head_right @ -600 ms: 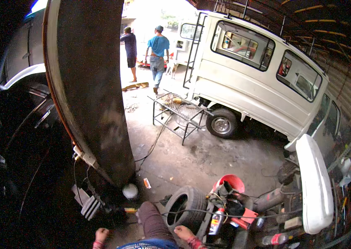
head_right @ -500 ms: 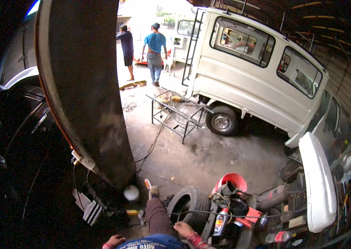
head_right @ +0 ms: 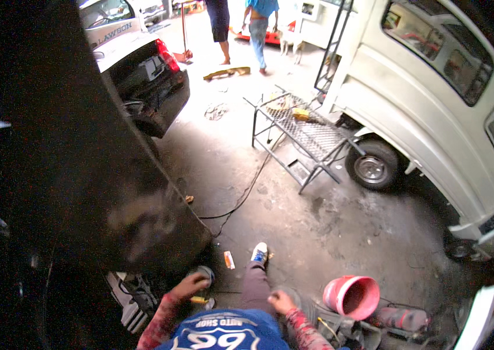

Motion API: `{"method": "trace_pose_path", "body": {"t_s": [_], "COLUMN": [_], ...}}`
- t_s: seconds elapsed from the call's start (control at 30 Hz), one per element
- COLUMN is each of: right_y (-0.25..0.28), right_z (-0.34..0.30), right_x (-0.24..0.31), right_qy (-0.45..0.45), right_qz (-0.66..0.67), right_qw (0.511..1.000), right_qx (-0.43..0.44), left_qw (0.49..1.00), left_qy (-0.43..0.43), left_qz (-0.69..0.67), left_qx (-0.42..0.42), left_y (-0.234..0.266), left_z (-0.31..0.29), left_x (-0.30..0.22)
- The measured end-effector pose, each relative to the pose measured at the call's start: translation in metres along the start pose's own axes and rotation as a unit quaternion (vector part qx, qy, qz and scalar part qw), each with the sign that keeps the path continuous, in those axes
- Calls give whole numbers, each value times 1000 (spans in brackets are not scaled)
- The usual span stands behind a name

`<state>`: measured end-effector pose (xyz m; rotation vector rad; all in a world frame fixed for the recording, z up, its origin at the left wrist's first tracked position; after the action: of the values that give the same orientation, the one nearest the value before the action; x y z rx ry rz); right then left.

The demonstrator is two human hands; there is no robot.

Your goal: The person retrieves a wrench and pliers from a toolbox and uses them to manipulate the lock mechanism on a white vehicle door. They repeatedly insert the tools into the lock area, adjusting and testing the mechanism while standing in a garage.

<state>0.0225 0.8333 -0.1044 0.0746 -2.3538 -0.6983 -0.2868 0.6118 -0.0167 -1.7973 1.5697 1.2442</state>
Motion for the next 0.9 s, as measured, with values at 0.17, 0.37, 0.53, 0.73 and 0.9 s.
{"method": "trace_pose_path", "body": {"t_s": [0.17,0.37,0.53,0.73,0.9], "right_y": [180,277,294,324,364], "right_z": [73,126,210,362,536], "right_x": [31,53,113,216,309], "right_qy": [-53,-87,-63,-52,-163], "right_qz": [307,278,268,343,331], "right_qw": [939,937,949,936,925], "right_qx": [-148,-193,-155,-62,-86], "left_qw": [991,985,902,897,928], "left_qy": [-54,37,333,405,331], "left_qz": [91,78,-133,113,150], "left_qx": [-80,-152,-239,-138,-79], "left_y": [53,129,178,224,387], "left_z": [191,316,379,455,600], "left_x": [-127,-131,11,51,-15]}}
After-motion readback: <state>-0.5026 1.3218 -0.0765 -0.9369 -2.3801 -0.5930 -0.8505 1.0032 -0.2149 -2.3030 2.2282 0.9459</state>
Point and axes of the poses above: each hand's wrist, its own z-axis towards the middle knuckle, its own y-axis out of the back of the hand, x = y × z, the point moved 5 cm from there along z, towards the middle knuckle
